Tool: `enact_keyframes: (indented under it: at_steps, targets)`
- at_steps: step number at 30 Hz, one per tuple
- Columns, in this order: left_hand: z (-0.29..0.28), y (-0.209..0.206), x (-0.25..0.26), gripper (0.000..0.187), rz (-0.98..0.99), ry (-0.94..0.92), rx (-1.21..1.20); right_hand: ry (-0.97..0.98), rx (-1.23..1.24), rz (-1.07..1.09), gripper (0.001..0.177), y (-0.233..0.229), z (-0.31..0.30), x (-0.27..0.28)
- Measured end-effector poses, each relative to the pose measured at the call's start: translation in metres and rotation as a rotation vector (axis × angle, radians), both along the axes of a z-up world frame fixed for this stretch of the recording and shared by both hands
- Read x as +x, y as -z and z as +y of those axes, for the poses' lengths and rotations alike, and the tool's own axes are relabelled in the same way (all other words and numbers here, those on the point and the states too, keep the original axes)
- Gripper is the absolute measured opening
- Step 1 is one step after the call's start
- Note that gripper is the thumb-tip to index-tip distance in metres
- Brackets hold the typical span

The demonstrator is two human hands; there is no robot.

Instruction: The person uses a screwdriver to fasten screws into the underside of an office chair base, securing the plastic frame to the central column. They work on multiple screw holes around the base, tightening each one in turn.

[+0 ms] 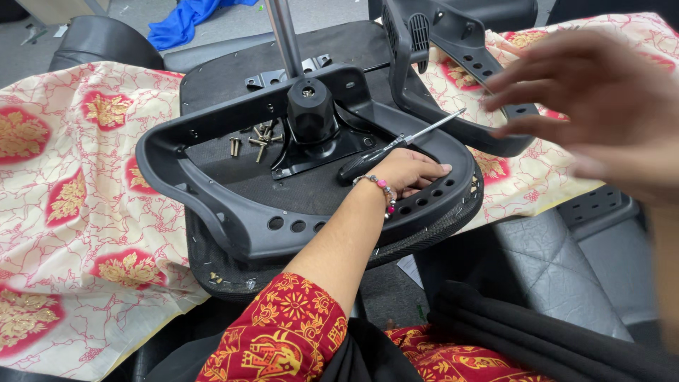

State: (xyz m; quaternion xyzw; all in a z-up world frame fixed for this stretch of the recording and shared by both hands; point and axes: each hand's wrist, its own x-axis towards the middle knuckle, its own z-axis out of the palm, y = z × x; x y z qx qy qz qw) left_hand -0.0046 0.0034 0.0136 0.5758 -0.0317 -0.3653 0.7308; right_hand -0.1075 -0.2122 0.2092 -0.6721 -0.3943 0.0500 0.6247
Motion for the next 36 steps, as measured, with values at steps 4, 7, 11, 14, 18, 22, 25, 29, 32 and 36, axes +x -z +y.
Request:
enact_keyframes:
  at_steps: [4, 7, 11, 14, 18, 22, 25, 29, 32, 36]
  targets:
    - [-0.001, 0.003, 0.003, 0.022, 0.008, -0.015, 0.034, 0.501, -0.594, -0.422, 0.056, 0.031, 0.003, -0.002]
    - [0.000, 0.002, 0.001, 0.023, 0.024, -0.023, 0.036, 0.585, -0.715, -0.402, 0.056, 0.076, 0.023, 0.014]
    - [-0.001, -0.004, 0.000, 0.025, -0.020, -0.006, 0.048, 0.643, -0.857, -0.437, 0.056, 0.098, 0.031, 0.031]
    - [0.002, -0.003, -0.003, 0.026, -0.053, -0.027, 0.111, 0.588, -0.911, -0.468, 0.056, 0.101, 0.036, 0.038]
    - [-0.001, 0.000, 0.002, 0.028, -0.018, -0.005, 0.069, 0.551, -0.901, -0.483, 0.056, 0.110, 0.046, 0.040]
    - [-0.002, 0.005, 0.002, 0.028, -0.001, -0.026, 0.055, 0.521, -0.870, -0.499, 0.057, 0.119, 0.055, 0.051]
    - [-0.002, 0.008, 0.005, 0.026, 0.016, -0.031, 0.105, 0.503, -0.861, -0.501, 0.057, 0.126, 0.059, 0.065]
    - [0.000, 0.014, 0.005, 0.027, 0.007, -0.002, 0.028, 0.471, -0.799, -0.457, 0.057, 0.128, 0.069, 0.076]
    - [-0.002, 0.012, 0.009, 0.026, -0.006, -0.018, 0.075, 0.485, -0.687, -0.357, 0.057, 0.106, 0.060, 0.074]
    - [-0.002, 0.011, 0.006, 0.027, -0.014, -0.018, 0.079, 0.489, -0.478, -0.182, 0.057, 0.082, 0.053, 0.056]
